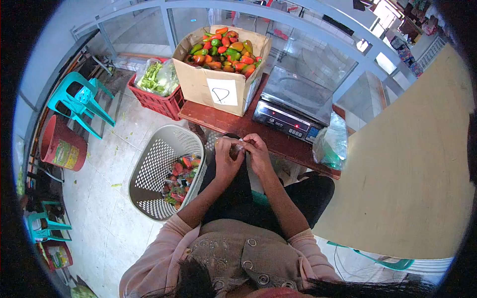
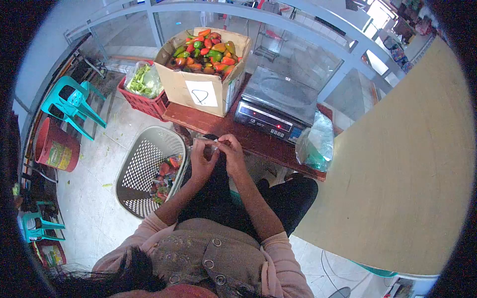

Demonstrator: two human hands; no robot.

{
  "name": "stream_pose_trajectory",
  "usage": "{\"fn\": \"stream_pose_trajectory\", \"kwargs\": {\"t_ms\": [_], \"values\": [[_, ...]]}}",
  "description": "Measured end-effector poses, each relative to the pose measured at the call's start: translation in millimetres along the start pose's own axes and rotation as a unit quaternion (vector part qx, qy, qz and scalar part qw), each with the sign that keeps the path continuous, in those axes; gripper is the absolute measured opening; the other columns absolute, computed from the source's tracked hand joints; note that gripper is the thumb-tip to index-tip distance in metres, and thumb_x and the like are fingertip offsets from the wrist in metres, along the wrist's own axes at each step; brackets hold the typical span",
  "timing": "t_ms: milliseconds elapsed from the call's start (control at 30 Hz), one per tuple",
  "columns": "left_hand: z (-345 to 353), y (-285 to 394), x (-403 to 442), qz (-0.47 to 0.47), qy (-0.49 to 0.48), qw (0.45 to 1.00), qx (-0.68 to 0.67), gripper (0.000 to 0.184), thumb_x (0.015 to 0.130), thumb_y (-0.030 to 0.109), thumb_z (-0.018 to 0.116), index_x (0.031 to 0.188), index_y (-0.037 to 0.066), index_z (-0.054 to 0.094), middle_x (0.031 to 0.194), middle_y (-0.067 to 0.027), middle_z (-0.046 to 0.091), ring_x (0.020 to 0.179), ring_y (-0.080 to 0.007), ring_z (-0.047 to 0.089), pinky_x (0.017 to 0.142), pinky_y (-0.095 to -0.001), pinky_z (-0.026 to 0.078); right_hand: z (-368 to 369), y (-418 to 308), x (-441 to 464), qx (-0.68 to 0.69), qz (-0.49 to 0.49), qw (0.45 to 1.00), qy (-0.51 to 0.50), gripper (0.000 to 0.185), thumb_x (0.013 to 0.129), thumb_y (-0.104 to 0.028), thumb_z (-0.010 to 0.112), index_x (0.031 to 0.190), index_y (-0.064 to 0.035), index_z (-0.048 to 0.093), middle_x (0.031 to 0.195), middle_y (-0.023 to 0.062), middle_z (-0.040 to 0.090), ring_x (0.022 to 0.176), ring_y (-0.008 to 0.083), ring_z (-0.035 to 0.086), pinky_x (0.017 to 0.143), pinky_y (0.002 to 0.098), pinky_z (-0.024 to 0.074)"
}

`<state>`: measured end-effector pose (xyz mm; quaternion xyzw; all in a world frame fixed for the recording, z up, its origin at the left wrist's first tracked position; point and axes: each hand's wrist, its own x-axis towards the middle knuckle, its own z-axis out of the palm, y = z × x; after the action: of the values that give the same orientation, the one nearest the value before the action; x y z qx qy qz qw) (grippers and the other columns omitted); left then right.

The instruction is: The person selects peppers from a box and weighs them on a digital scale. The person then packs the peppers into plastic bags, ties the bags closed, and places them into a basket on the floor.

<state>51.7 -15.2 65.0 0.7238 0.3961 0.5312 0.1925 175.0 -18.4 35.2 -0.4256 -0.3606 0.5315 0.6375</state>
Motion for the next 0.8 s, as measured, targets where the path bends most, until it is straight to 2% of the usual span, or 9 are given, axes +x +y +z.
{"fn": "stream_pose_trajectory", "kwargs": {"t_ms": [100, 233, 333, 433, 533, 633, 733, 800], "values": [[-0.1, -5.1, -4.7, -0.085, -0.024, 0.996, -0.025, 0.011, 0.078, 0.003, 0.065, 0.084, 0.004, 0.056, 0.085, -0.0147, 0.054, 0.084, -0.0318, 0.053, 0.076, -0.0387, 0.042, -1.7, -0.3, -1.5, 0.01, 0.016, 1.0, -0.006, 0.013, 0.081, -0.008, 0.061, 0.093, -0.0051, 0.056, 0.086, 0.0035, 0.057, 0.079, 0.0128, 0.055, 0.075, 0.0264, 0.0433], [1.1, -13.1, -5.0, -0.1, -0.039, 0.993, -0.048, 0.007, 0.08, 0.005, 0.064, 0.082, 0.005, 0.057, 0.081, -0.0137, 0.054, 0.084, -0.0318, 0.052, 0.076, -0.0394, 0.041, -4.7, 2.2, -2.1, 0.035, 0.035, 0.999, 0.001, 0.011, 0.08, -0.007, 0.061, 0.089, -0.0046, 0.057, 0.086, 0.0025, 0.057, 0.078, 0.0115, 0.055, 0.075, 0.0268, 0.0438], [1.5, -14.4, -3.9, -0.082, -0.058, 0.995, -0.025, 0.004, 0.081, 0.005, 0.061, 0.082, 0.004, 0.057, 0.08, -0.0132, 0.055, 0.083, -0.0323, 0.052, 0.075, -0.0406, 0.04, -2.9, -13.6, -5.5, -0.125, -0.009, 0.992, -0.015, 0.01, 0.077, -0.005, 0.062, 0.086, -0.0029, 0.058, 0.084, 0.0054, 0.058, 0.076, 0.0161, 0.057, 0.073, 0.03, 0.045], [3.1, -11.9, -4.0, -0.089, -0.064, 0.994, -0.024, 0.002, 0.083, 0.006, 0.058, 0.083, 0.004, 0.056, 0.081, -0.0127, 0.055, 0.082, -0.0328, 0.051, 0.075, -0.0417, 0.039, 9.2, -31.2, -10.0, -0.372, -0.177, 0.911, 0.015, 0.01, 0.075, -0.004, 0.065, 0.082, -0.0013, 0.058, 0.083, 0.0102, 0.058, 0.077, 0.0255, 0.058, 0.071, 0.0333, 0.0461], [0.7, -7.1, 1.7, -0.043, -0.045, 0.998, -0.009, 0.001, 0.083, 0.006, 0.056, 0.083, 0.005, 0.056, 0.081, -0.0124, 0.055, 0.081, -0.033, 0.051, 0.076, -0.042, 0.038, 7.2, -34.1, -9.4, -0.459, -0.242, 0.855, -0.018, 0.014, 0.074, -0.004, 0.067, 0.083, -0.0008, 0.057, 0.082, 0.0147, 0.057, 0.08, 0.034, 0.058, 0.07, 0.0381, 0.0466], [0.0, -14.9, -0.1, -0.002, -0.073, 0.997, 0.0, 0.004, 0.082, 0.008, 0.057, 0.085, 0.006, 0.056, 0.084, -0.012, 0.056, 0.082, -0.0328, 0.051, 0.078, -0.0421, 0.037, 1.9, -40.2, -10.6, -0.483, -0.135, 0.864, -0.05, 0.015, 0.075, -0.006, 0.067, 0.082, -0.0003, 0.055, 0.082, 0.0149, 0.057, 0.081, 0.0345, 0.058, 0.07, 0.0412, 0.046], [-1.8, -9.8, 4.6, 0.041, -0.112, 0.992, 0.03, 0.012, 0.082, 0.011, 0.058, 0.092, 0.006, 0.056, 0.089, -0.0113, 0.057, 0.088, -0.032, 0.053, 0.084, -0.0429, 0.036, -11.3, -27.3, -7.8, -0.406, -0.112, 0.905, -0.057, 0.015, 0.078, -0.008, 0.065, 0.082, 0.0005, 0.054, 0.08, 0.0164, 0.058, 0.077, 0.0345, 0.059, 0.068, 0.0426, 0.0453], [-4.3, 4.2, 5.9, 0.083, -0.112, 0.988, 0.066, 0.018, 0.081, 0.013, 0.059, 0.098, 0.006, 0.056, 0.093, -0.0108, 0.058, 0.093, -0.0312, 0.053, 0.089, -0.0441, 0.034, -15.8, -19.0, -10.3, -0.417, -0.125, 0.9, -0.039, 0.015, 0.079, -0.01, 0.064, 0.083, 0.0007, 0.053, 0.079, 0.0169, 0.059, 0.075, 0.0348, 0.059, 0.067, 0.0418, 0.0455]]}}
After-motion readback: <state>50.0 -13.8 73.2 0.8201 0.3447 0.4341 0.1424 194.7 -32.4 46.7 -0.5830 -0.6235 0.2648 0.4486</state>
